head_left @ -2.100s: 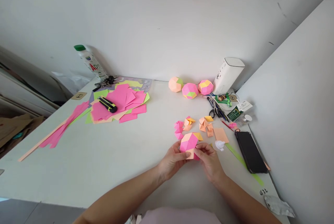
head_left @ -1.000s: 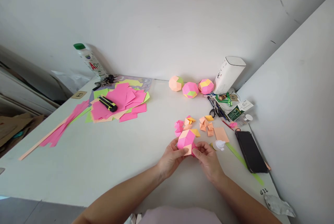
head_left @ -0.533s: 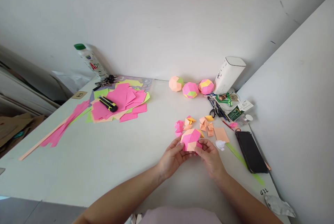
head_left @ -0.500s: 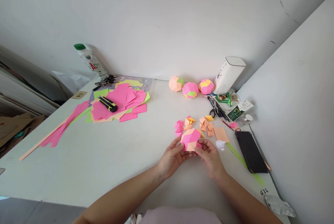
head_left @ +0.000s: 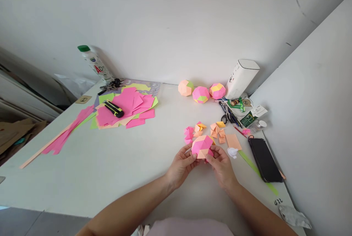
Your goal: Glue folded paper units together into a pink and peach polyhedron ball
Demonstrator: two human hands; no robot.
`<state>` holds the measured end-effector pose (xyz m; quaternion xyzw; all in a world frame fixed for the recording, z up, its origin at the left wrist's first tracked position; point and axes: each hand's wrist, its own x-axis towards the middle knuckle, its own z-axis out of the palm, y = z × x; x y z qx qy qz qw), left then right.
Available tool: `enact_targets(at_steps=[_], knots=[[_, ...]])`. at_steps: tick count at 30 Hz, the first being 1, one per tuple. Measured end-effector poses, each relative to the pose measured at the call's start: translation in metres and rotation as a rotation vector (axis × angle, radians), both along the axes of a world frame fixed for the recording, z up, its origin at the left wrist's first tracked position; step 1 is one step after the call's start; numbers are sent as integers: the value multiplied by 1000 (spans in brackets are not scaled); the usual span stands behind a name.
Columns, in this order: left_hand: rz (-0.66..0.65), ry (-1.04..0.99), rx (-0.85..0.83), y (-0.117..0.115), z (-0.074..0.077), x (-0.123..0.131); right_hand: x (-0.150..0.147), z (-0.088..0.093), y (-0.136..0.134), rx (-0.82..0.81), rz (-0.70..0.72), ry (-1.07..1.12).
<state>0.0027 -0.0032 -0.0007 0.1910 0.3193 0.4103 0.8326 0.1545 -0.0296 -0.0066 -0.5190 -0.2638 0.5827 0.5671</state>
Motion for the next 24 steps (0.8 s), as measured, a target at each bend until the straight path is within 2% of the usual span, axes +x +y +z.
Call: enact_targets(at_steps=[14,24], knots=[[-19,37,5,-1,0,0,-1,4,0,-33,-11,-88],[-20,51,6,1,2,1,0,-11,1,42,77,0]])
